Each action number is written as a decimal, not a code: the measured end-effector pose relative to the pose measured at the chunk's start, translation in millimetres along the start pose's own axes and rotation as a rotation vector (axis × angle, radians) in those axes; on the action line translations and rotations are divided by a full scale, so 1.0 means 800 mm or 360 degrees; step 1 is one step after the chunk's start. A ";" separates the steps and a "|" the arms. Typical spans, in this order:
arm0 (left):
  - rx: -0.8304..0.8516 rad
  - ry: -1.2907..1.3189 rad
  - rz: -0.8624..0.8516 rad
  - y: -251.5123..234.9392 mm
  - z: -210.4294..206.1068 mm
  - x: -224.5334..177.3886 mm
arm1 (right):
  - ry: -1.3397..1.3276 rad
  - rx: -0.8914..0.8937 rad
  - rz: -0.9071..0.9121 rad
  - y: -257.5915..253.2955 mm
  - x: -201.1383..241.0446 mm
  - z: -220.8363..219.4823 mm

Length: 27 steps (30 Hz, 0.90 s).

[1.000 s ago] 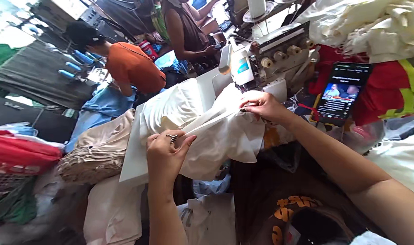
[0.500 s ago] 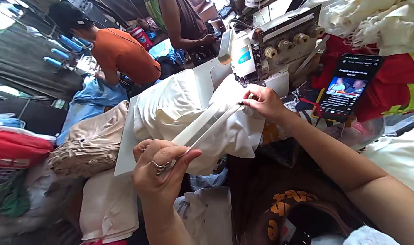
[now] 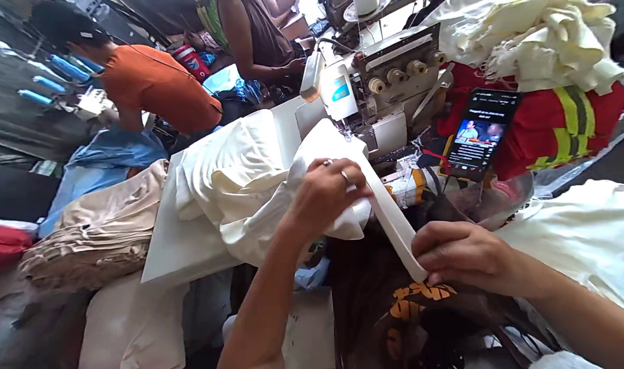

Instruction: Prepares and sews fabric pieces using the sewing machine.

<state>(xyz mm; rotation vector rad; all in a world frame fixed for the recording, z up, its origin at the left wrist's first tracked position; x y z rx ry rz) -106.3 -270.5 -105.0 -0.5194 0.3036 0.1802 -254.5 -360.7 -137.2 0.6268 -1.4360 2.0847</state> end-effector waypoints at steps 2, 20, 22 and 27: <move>0.0117 -0.0263 0.0093 -0.008 -0.029 0.059 | 0.0070 0.0004 -0.0061 0.009 0.000 0.007; 0.0060 -0.0767 0.0181 0.039 0.078 -0.103 | -0.0039 0.0451 -0.0472 -0.153 -0.073 -0.062; -0.0033 -0.0442 0.0375 0.046 0.098 -0.066 | -0.0139 0.0317 -0.0480 -0.159 -0.063 -0.055; 0.0158 -0.0135 0.0415 0.053 0.087 -0.018 | 0.0066 0.0190 -0.0311 -0.168 -0.034 -0.046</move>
Point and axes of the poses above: each hand's wrist, its own y-axis away from the middle knuckle, its own z-axis out of the back of the hand, x = y × z, the point moved 10 cm from there along -y, towards the middle knuckle, and after that the axes turned 2 degrees about z, right-handed, at the moved point
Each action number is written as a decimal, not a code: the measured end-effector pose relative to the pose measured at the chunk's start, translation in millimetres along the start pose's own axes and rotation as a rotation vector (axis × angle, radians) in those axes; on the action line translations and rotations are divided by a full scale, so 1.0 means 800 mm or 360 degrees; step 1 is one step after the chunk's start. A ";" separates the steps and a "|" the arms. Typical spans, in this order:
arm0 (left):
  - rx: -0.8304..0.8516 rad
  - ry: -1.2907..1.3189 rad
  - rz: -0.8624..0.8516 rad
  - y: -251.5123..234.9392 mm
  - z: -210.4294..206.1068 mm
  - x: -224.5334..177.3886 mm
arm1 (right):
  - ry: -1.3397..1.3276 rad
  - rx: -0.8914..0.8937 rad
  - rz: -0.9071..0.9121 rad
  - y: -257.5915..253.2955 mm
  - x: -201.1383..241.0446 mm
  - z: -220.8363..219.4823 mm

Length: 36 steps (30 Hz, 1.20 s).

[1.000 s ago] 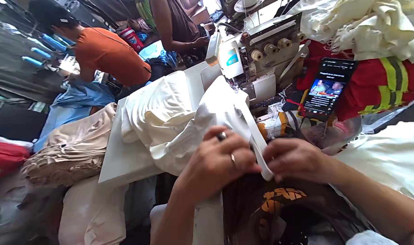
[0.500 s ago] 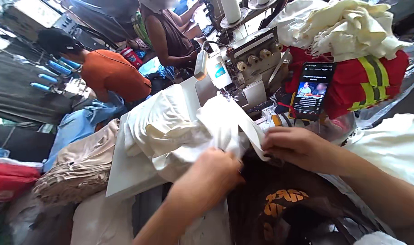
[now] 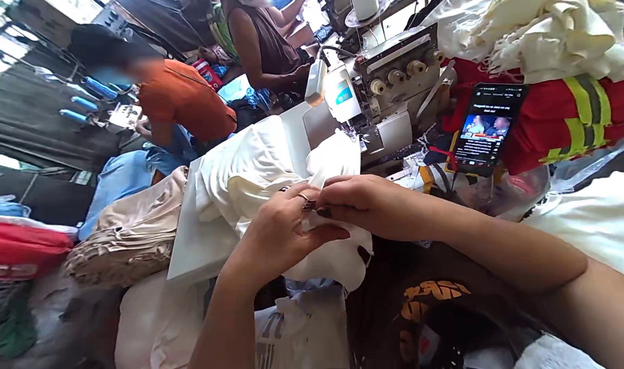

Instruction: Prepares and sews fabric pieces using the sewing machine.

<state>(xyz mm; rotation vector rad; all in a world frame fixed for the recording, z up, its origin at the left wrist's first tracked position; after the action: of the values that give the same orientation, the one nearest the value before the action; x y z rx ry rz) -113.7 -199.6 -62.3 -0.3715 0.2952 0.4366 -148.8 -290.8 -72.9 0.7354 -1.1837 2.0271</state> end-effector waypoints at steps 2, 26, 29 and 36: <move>-0.0082 -0.0024 -0.0003 0.001 0.016 0.005 | 0.0014 -0.0058 0.0081 -0.001 -0.007 0.004; -0.0106 0.0545 -0.0304 0.008 0.053 -0.001 | -0.0122 -0.0445 0.0356 -0.028 -0.054 0.039; -0.0060 0.0494 -0.0336 0.000 0.055 -0.012 | 0.0064 -0.0350 0.0222 -0.022 -0.069 0.035; 0.0356 0.0038 -0.0575 -0.044 0.037 -0.022 | -0.0089 -0.0296 0.0157 0.061 -0.058 0.032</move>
<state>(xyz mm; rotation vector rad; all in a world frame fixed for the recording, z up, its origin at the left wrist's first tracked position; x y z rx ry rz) -107.0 -223.1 -19.8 -0.2045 0.2894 0.0428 -154.9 -343.5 -121.7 0.6568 -1.4439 1.9534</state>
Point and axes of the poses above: each hand's wrist, its own y-axis away from the middle knuckle, its own z-axis out of the back of the hand, x = y × z, the point moved 10 cm from there along -y, towards the middle knuckle, and after that the axes turned 2 degrees about z, right-handed, at the moved point
